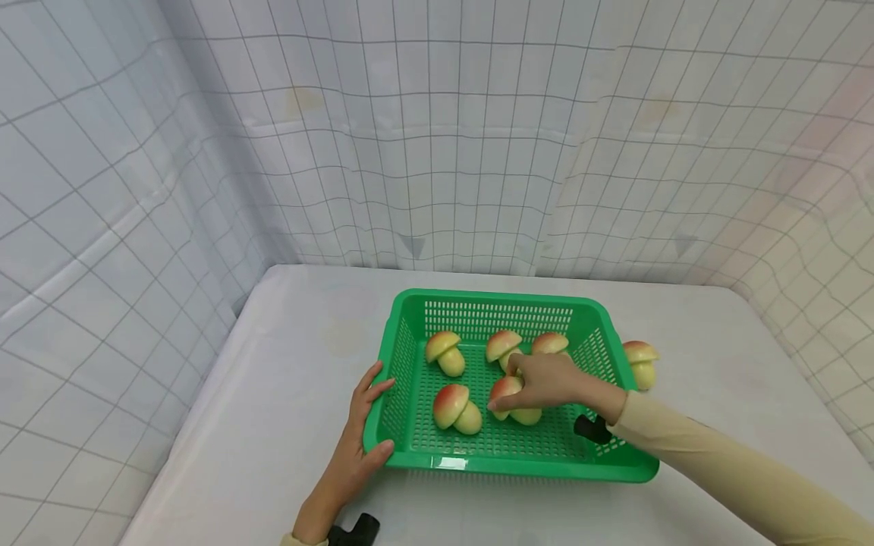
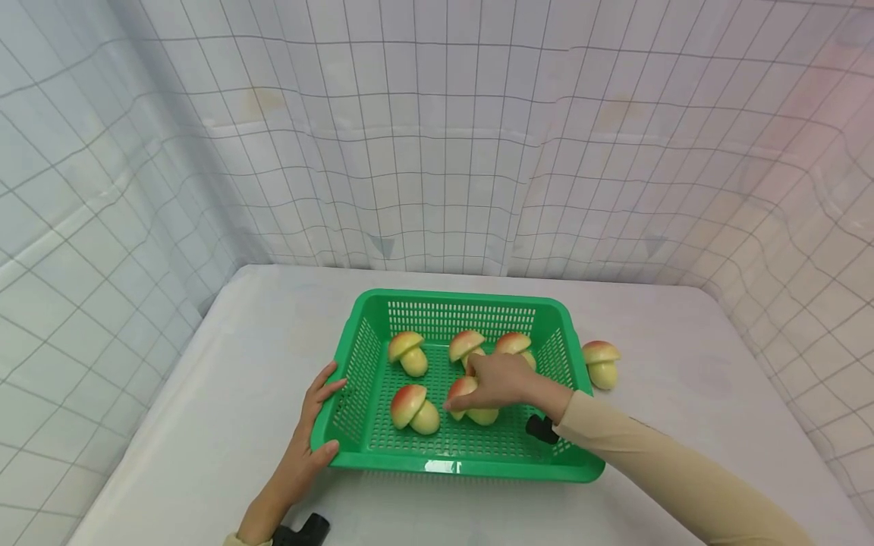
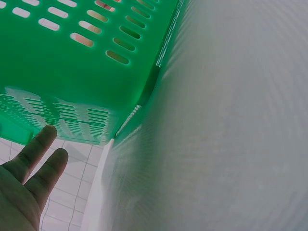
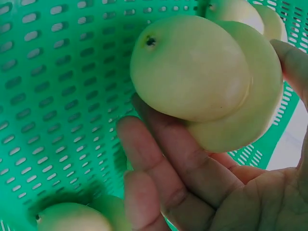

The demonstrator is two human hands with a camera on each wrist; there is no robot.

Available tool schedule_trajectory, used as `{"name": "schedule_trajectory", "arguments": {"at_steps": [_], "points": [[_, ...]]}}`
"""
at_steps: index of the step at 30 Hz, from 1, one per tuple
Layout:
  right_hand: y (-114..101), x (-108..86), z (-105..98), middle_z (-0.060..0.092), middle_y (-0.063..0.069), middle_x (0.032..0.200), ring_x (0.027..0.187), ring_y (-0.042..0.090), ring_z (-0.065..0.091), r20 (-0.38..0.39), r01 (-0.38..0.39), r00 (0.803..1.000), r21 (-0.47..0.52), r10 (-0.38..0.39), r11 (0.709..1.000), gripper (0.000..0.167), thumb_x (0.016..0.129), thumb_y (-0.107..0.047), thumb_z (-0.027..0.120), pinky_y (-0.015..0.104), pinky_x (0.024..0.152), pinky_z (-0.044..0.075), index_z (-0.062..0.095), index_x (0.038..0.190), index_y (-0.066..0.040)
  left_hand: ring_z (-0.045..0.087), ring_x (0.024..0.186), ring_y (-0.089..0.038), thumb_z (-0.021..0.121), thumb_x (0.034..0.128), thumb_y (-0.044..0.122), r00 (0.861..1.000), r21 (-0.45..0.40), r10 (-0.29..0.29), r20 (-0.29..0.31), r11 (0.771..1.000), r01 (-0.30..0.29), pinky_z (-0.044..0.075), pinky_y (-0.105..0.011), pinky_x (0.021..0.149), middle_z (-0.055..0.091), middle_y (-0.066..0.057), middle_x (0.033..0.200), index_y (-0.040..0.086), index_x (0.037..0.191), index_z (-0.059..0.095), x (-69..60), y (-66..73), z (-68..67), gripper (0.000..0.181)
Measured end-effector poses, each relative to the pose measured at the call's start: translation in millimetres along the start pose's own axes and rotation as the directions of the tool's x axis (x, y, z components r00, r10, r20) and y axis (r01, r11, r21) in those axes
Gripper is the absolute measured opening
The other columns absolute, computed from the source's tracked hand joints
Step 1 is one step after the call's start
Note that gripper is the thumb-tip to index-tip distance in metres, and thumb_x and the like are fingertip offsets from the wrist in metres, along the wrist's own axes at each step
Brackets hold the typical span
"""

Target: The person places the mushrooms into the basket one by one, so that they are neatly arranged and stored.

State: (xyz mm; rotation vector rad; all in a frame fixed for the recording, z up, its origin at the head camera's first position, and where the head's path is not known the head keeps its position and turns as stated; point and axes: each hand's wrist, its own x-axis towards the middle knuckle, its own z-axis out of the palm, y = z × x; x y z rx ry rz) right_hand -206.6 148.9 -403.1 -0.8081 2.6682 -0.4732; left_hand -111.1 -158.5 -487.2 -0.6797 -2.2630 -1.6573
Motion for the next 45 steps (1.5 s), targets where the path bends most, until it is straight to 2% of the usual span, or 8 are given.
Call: {"name": "schedule_trajectory", "arguments": {"at_steps": [12,22,30,39,45], "points": [[-1,3.5,5,0.043,-0.007,0.056,0.045,0.008,0.036,0.054,0.011,0.998,-0.031,-0.009,0.999,0.043,0.082,-0.057,0.062,0.029,0.044,0.029,0.054,0.091,-0.016,0.009,0.141,-0.031,0.054,0.0808,0.016,1.000,-0.015,0.027,0.000,1.000,-0.027,0.017,-0.068,0.094,0.009,-0.007,0.156,0.008,0.145,0.032,0.6,-0.8,0.5,0.068],[-1,-0.1,5,0.047,-0.006,0.057,0.045,0.008,0.038,0.105,-0.021,0.994,-0.026,0.023,0.999,0.048,0.083,-0.057,0.061,0.028,0.045,0.031,0.054,0.100,-0.013,0.010,0.141,-0.029,0.054,0.0803,0.014,1.000,-0.004,0.005,0.003,1.000,-0.005,0.018,-0.069,0.093,0.009,-0.005,0.157,0.009,0.145,0.032,-0.3,-0.1,0.2,0.068],[-4,-4.3,5,0.047,-0.006,0.055,0.044,0.008,0.040,0.080,0.000,0.997,-0.019,0.001,1.000,0.049,0.081,-0.057,0.063,0.028,0.043,0.033,0.053,0.098,-0.012,0.009,0.141,-0.027,0.053,0.0807,0.014,1.000,-0.013,-0.011,0.005,1.000,0.011,0.017,-0.069,0.094,0.008,-0.004,0.157,0.009,0.145,0.031,-0.4,0.1,0.5,0.069],[-11,-9.8,3,0.049,-0.007,0.055,0.046,0.008,0.046,0.093,-0.012,0.995,-0.104,0.022,0.994,0.074,0.078,-0.063,0.063,0.030,0.045,0.035,0.051,0.123,-0.006,0.009,0.141,-0.028,0.054,0.0809,0.014,1.000,-0.013,-0.005,0.004,1.000,0.005,0.017,-0.069,0.093,0.008,-0.004,0.157,0.007,0.145,0.032,-0.3,-1.0,0.1,0.068],[-11,-18.9,-8,0.048,-0.008,0.057,0.048,0.008,0.045,0.049,-0.022,0.998,-0.113,0.028,0.993,0.077,0.079,-0.061,0.063,0.033,0.049,0.038,0.048,0.130,-0.005,0.009,0.141,-0.028,0.054,0.0806,0.014,1.000,-0.016,0.000,0.005,1.000,0.000,0.017,-0.069,0.093,0.008,-0.004,0.157,0.006,0.145,0.032,-0.2,-1.3,0.1,0.068]]}}
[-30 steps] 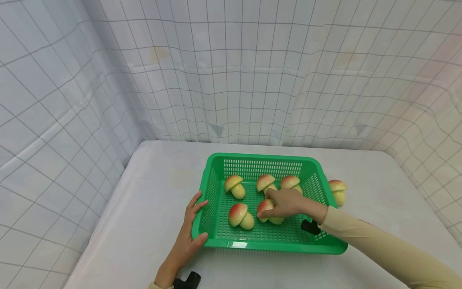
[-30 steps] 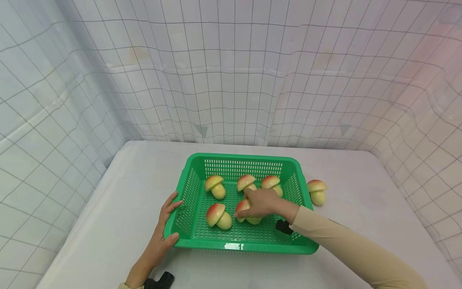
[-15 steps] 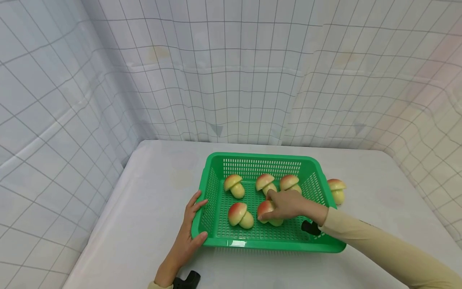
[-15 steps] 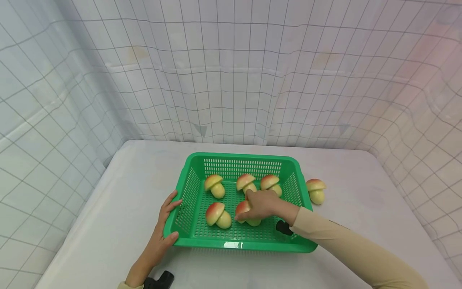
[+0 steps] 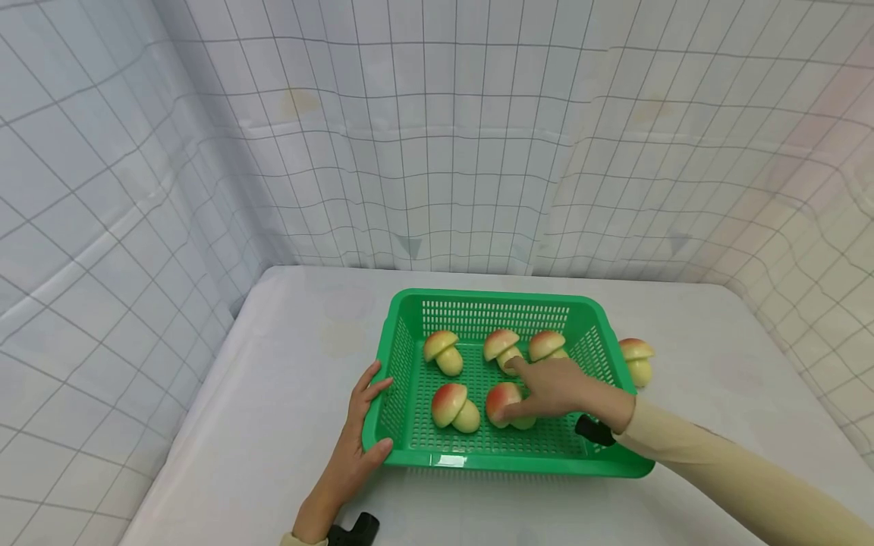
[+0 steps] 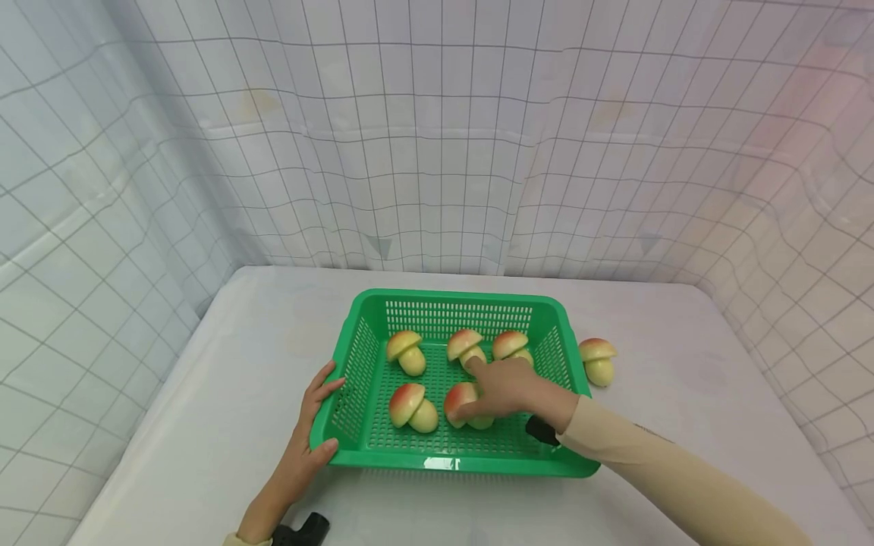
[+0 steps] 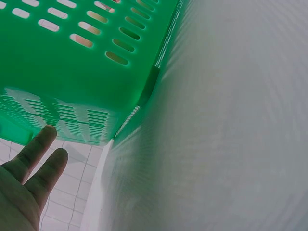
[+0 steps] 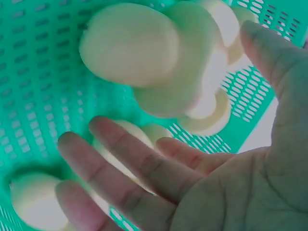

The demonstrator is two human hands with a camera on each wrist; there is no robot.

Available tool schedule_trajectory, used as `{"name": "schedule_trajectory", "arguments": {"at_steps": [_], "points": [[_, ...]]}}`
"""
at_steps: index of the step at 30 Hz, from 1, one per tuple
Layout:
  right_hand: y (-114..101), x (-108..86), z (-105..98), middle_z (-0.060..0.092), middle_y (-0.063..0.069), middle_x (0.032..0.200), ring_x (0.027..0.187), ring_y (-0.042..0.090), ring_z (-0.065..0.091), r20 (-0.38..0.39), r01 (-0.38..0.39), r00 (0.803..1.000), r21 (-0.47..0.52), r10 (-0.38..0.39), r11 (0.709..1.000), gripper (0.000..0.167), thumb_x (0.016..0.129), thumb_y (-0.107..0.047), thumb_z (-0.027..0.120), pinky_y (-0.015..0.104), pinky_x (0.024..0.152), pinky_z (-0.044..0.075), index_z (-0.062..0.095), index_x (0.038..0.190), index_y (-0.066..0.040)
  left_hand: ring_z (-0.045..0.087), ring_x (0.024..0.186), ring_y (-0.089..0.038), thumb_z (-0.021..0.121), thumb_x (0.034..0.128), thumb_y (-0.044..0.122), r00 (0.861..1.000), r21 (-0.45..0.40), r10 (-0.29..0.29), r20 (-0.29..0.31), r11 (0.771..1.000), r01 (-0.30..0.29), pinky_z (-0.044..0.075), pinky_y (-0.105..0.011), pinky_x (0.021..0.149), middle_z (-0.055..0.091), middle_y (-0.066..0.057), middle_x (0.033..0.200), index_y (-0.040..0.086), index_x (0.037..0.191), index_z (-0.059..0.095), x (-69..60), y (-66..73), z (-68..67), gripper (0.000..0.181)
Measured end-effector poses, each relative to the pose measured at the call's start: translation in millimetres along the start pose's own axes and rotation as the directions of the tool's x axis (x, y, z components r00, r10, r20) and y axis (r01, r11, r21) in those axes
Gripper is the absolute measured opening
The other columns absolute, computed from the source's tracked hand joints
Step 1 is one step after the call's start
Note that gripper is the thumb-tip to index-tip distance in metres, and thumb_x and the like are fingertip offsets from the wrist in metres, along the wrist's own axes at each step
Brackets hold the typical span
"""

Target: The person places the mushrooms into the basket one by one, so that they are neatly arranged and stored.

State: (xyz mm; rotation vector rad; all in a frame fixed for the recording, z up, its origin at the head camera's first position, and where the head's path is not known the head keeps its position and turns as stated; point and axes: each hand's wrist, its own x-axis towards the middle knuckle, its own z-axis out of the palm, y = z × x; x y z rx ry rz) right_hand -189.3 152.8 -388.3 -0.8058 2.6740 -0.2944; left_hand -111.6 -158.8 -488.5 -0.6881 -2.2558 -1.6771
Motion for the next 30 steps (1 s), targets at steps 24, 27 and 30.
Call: {"name": "schedule_trajectory", "arguments": {"at_steps": [24,27,30], "points": [[103,-79.6,-60,0.061,0.018,0.118,0.099,0.036,0.055,-0.748,-0.178,0.563,0.305,0.351,0.935,0.052,0.093,-0.039,0.056,0.046,0.067,0.037,0.049,0.132,-0.005,0.009,0.141,-0.030,0.054,0.0816,0.015,1.000,-0.004,0.020,-0.001,1.000,-0.020,0.018,-0.069,0.092,0.009,-0.007,0.156,0.006,0.144,0.032,0.6,1.4,0.0,0.067],[120,-81.6,-47,0.060,0.021,0.119,0.099,0.039,0.055,-0.761,-0.197,0.528,0.323,0.377,0.926,0.053,0.093,-0.037,0.056,0.048,0.065,0.038,0.048,0.133,-0.002,0.009,0.141,-0.030,0.053,0.0818,0.015,1.000,-0.004,0.023,-0.002,1.000,-0.023,0.017,-0.069,0.092,0.008,-0.007,0.157,0.008,0.145,0.032,0.7,1.7,0.4,0.067],[135,-81.2,-34,0.058,0.024,0.121,0.104,0.043,0.053,-0.744,-0.217,0.529,0.348,0.409,0.912,0.058,0.094,-0.038,0.055,0.052,0.066,0.039,0.044,0.137,0.000,0.009,0.141,-0.029,0.053,0.0814,0.015,1.000,0.000,0.016,-0.005,1.000,-0.016,0.016,-0.069,0.093,0.008,-0.006,0.157,0.010,0.145,0.032,0.2,2.1,-0.1,0.067]]}}
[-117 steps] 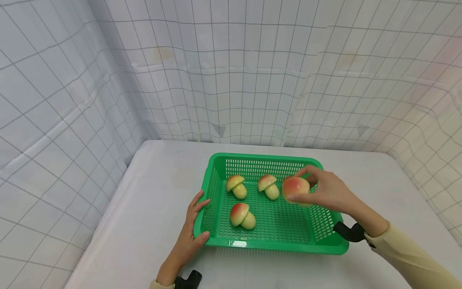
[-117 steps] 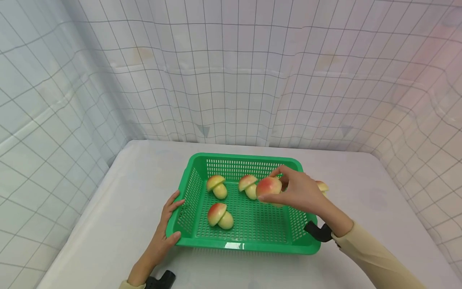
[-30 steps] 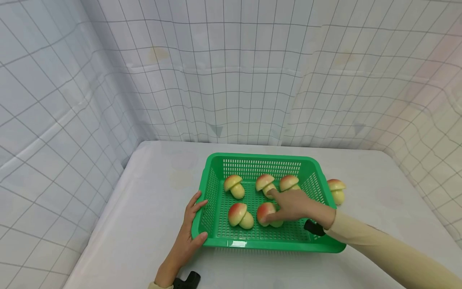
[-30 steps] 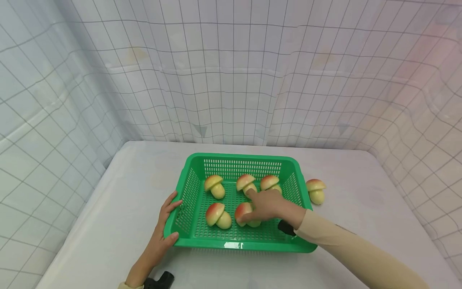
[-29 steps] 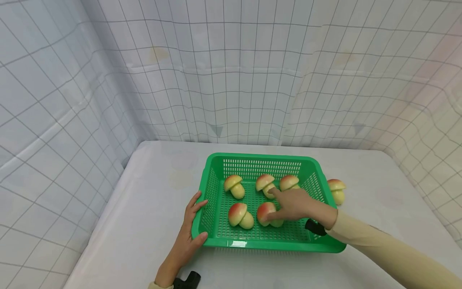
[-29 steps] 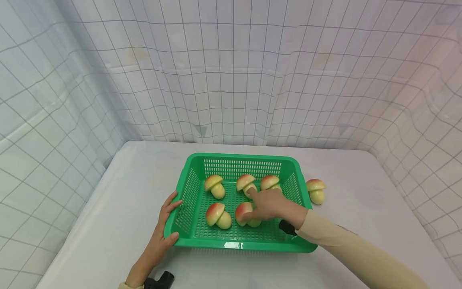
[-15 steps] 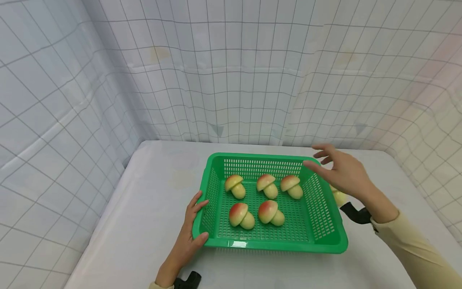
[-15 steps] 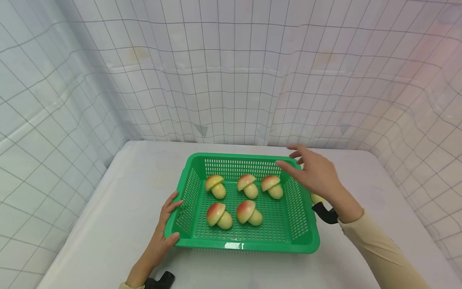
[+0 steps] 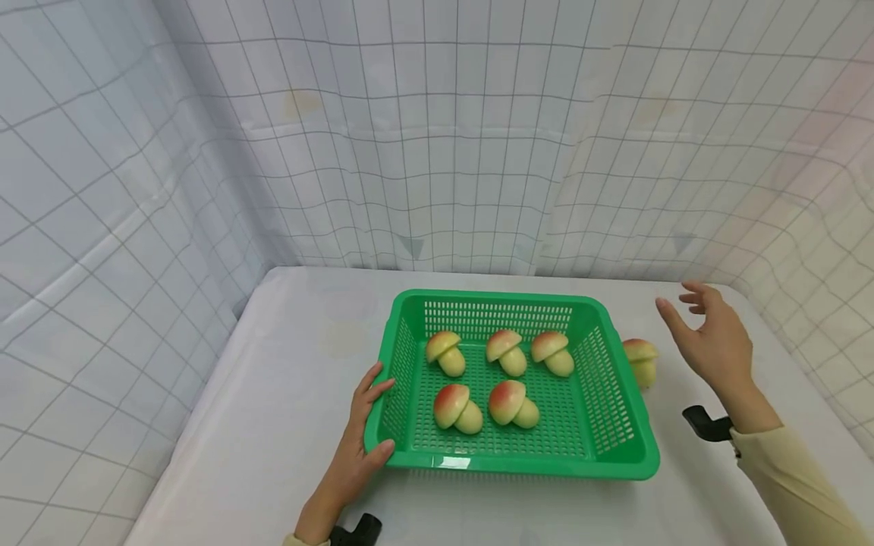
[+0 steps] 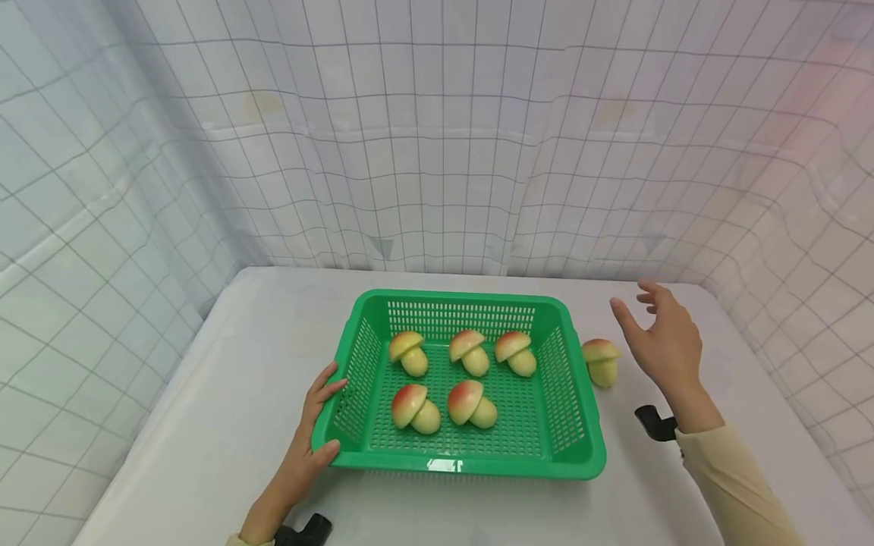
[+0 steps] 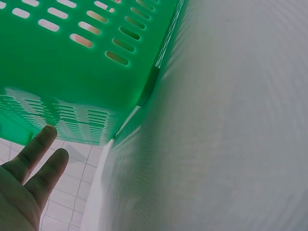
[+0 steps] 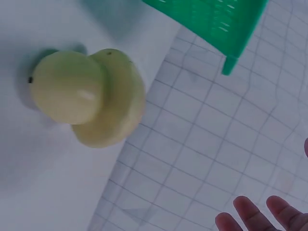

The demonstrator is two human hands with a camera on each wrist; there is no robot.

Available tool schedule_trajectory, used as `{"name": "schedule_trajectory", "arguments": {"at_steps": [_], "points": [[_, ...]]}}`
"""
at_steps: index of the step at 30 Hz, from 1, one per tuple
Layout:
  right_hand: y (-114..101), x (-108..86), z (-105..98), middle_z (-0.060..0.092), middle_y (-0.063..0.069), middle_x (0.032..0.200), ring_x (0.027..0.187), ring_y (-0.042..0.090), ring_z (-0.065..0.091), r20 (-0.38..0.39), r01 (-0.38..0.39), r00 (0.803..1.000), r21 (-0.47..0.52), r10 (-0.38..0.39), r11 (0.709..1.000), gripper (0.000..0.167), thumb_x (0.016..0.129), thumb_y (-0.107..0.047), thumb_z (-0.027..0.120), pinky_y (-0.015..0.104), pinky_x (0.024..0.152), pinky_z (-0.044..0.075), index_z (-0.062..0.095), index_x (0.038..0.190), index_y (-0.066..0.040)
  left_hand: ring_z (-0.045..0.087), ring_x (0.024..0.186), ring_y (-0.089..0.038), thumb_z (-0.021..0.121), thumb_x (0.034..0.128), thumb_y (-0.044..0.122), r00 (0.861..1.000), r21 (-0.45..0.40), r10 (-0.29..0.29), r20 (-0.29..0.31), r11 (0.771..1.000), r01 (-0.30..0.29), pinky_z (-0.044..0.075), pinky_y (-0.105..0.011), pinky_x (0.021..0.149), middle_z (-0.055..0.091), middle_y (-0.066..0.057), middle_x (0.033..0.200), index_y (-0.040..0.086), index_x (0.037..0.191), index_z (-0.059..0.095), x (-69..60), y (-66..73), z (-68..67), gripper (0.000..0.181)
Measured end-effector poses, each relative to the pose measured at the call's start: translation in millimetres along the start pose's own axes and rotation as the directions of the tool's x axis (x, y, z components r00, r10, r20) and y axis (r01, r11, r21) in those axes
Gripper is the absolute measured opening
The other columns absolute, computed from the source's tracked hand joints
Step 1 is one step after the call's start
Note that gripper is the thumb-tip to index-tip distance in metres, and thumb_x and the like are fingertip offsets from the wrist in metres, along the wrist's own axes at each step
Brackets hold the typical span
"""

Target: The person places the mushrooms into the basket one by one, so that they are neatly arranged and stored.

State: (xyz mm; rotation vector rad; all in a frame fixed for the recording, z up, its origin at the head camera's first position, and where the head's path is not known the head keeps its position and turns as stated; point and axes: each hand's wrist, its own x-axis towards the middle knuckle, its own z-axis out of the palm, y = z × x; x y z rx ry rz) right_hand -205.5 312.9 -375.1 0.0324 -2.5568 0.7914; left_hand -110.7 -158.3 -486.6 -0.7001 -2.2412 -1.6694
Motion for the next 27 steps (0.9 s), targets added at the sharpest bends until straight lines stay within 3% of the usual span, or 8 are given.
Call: {"name": "schedule_trajectory", "arguments": {"at_steps": [7,12,21,27], "points": [[30,-10.8,19,0.057,0.027,0.118,0.102,0.044,0.053,0.044,-0.098,0.994,-0.016,0.099,0.995,0.065,0.095,-0.043,0.050,0.054,0.070,0.039,0.037,0.141,0.000,0.010,0.141,-0.030,0.054,0.0805,0.015,1.000,-0.002,-0.002,0.000,1.000,0.002,0.016,-0.070,0.092,0.009,-0.006,0.156,0.007,0.144,0.033,-0.2,1.0,0.3,0.068],[40,-15.2,28,0.057,0.026,0.117,0.099,0.041,0.055,0.100,-0.173,0.979,-0.063,0.179,0.983,0.072,0.094,-0.052,0.046,0.047,0.062,0.041,0.035,0.142,0.001,0.010,0.141,-0.028,0.053,0.0803,0.015,1.000,-0.002,-0.015,0.000,1.000,0.015,0.017,-0.069,0.093,0.009,-0.005,0.157,0.005,0.144,0.032,0.1,1.5,0.0,0.068],[52,-19.8,38,0.055,0.030,0.117,0.082,0.038,0.059,0.278,-0.307,0.896,-0.179,0.347,0.935,0.094,0.090,-0.067,0.033,0.045,0.058,0.037,0.023,0.142,0.010,0.010,0.141,-0.030,0.052,0.0807,0.015,1.000,-0.008,0.007,-0.001,1.000,-0.007,0.016,-0.069,0.093,0.009,-0.007,0.156,0.006,0.144,0.032,0.5,2.0,0.8,0.067],[53,-21.8,42,0.055,0.031,0.116,0.080,0.036,0.060,0.329,-0.319,0.869,-0.198,0.369,0.927,0.098,0.089,-0.070,0.031,0.045,0.057,0.037,0.021,0.142,0.012,0.009,0.141,-0.030,0.053,0.0806,0.014,1.000,-0.007,0.001,-0.003,1.000,-0.001,0.015,-0.069,0.093,0.009,-0.007,0.157,0.008,0.145,0.033,0.2,2.2,0.5,0.067]]}}
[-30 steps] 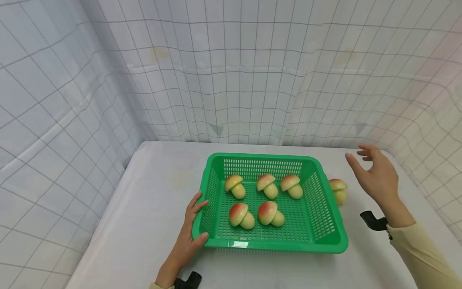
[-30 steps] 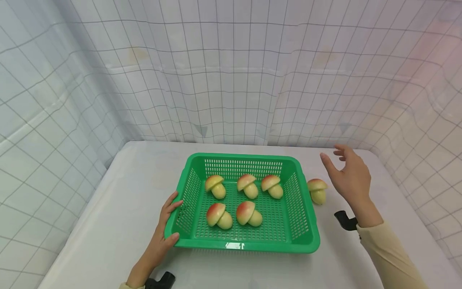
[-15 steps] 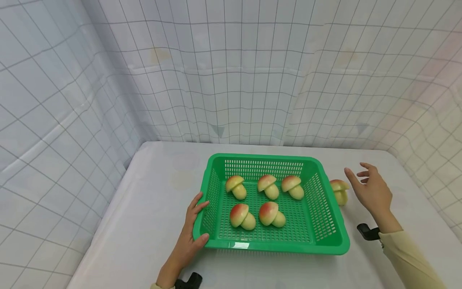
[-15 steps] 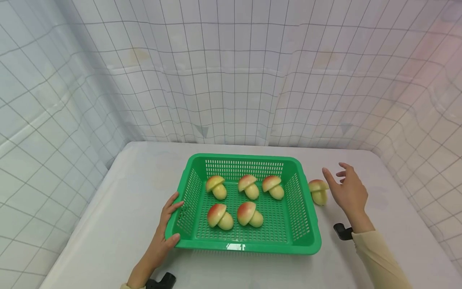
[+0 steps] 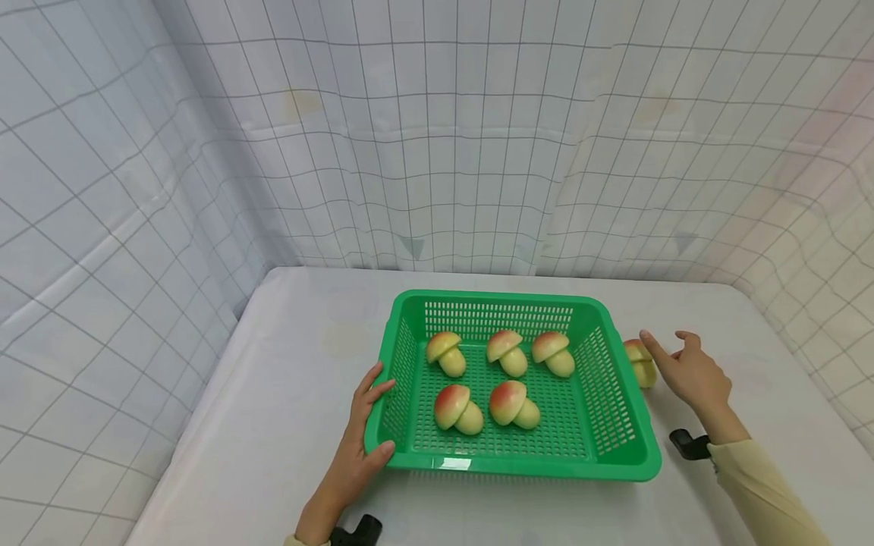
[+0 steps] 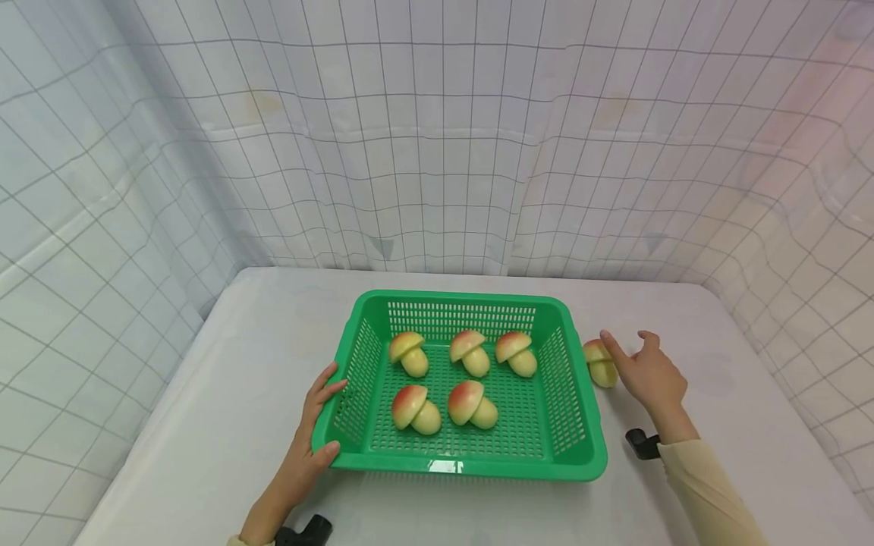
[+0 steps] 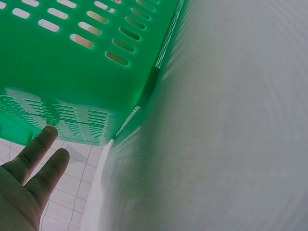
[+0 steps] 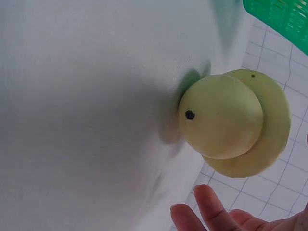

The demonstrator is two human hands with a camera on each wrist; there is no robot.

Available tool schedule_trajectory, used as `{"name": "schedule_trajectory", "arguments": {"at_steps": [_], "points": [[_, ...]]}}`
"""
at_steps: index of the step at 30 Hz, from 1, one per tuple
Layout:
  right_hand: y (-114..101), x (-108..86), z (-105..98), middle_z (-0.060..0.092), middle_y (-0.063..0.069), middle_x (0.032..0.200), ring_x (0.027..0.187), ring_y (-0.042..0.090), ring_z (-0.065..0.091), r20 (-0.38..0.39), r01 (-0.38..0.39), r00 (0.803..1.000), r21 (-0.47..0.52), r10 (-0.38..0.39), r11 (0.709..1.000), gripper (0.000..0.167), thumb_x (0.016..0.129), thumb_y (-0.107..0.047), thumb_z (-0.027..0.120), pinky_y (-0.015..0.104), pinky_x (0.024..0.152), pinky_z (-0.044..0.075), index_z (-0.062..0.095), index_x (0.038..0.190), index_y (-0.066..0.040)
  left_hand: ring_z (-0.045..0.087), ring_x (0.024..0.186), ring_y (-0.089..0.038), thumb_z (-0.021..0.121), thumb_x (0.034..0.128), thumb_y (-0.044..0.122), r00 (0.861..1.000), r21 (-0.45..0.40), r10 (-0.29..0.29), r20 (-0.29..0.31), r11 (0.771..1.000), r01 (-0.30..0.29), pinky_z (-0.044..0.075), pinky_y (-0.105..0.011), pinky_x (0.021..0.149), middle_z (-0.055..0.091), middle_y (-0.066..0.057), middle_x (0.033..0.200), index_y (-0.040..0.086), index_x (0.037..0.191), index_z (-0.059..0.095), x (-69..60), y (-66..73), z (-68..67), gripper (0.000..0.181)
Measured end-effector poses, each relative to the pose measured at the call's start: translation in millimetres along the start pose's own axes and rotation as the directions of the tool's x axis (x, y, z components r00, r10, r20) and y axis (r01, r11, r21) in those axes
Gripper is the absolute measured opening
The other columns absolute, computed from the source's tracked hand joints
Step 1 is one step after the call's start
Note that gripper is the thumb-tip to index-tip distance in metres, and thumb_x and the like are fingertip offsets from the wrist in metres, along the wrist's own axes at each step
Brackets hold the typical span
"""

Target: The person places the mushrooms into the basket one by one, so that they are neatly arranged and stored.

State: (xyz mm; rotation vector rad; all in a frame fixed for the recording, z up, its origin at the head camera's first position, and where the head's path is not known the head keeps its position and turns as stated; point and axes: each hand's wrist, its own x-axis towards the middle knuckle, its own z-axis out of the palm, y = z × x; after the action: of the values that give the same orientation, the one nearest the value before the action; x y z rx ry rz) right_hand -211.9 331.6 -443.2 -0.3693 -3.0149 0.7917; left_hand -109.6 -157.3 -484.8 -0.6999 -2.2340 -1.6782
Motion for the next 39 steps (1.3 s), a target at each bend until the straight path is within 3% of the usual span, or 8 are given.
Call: {"name": "schedule_trajectory", "arguments": {"at_steps": [18,27,39], "points": [[1,6.1,14,0.049,0.036,0.125,0.093,0.047,0.057,0.084,-0.042,0.996,0.001,0.041,0.999,0.100,0.088,-0.072,0.025,0.046,0.060,0.040,0.020,0.141,0.013,0.009,0.141,-0.030,0.052,0.0816,0.015,1.000,0.002,0.004,0.005,1.000,-0.004,0.016,-0.069,0.093,0.009,-0.006,0.157,0.012,0.145,0.032,0.9,-1.4,-0.6,0.067],[0,6.1,21,0.049,0.034,0.125,0.095,0.045,0.057,0.064,-0.069,0.996,0.026,0.067,0.997,0.100,0.087,-0.074,0.028,0.045,0.062,0.040,0.025,0.141,0.010,0.008,0.141,-0.030,0.052,0.0818,0.015,1.000,-0.003,0.010,0.004,1.000,-0.010,0.016,-0.069,0.093,0.009,-0.007,0.156,0.006,0.144,0.032,0.9,-2.3,-0.3,0.066],[-2,3.1,22,0.050,0.034,0.125,0.089,0.042,0.058,0.026,-0.031,0.999,0.051,0.030,0.998,0.093,0.089,-0.070,0.031,0.041,0.059,0.039,0.032,0.139,0.009,0.009,0.141,-0.031,0.052,0.0819,0.015,1.000,-0.008,0.015,0.002,1.000,-0.015,0.016,-0.069,0.093,0.009,-0.008,0.156,0.007,0.144,0.032,0.1,-2.2,0.2,0.066]]}}
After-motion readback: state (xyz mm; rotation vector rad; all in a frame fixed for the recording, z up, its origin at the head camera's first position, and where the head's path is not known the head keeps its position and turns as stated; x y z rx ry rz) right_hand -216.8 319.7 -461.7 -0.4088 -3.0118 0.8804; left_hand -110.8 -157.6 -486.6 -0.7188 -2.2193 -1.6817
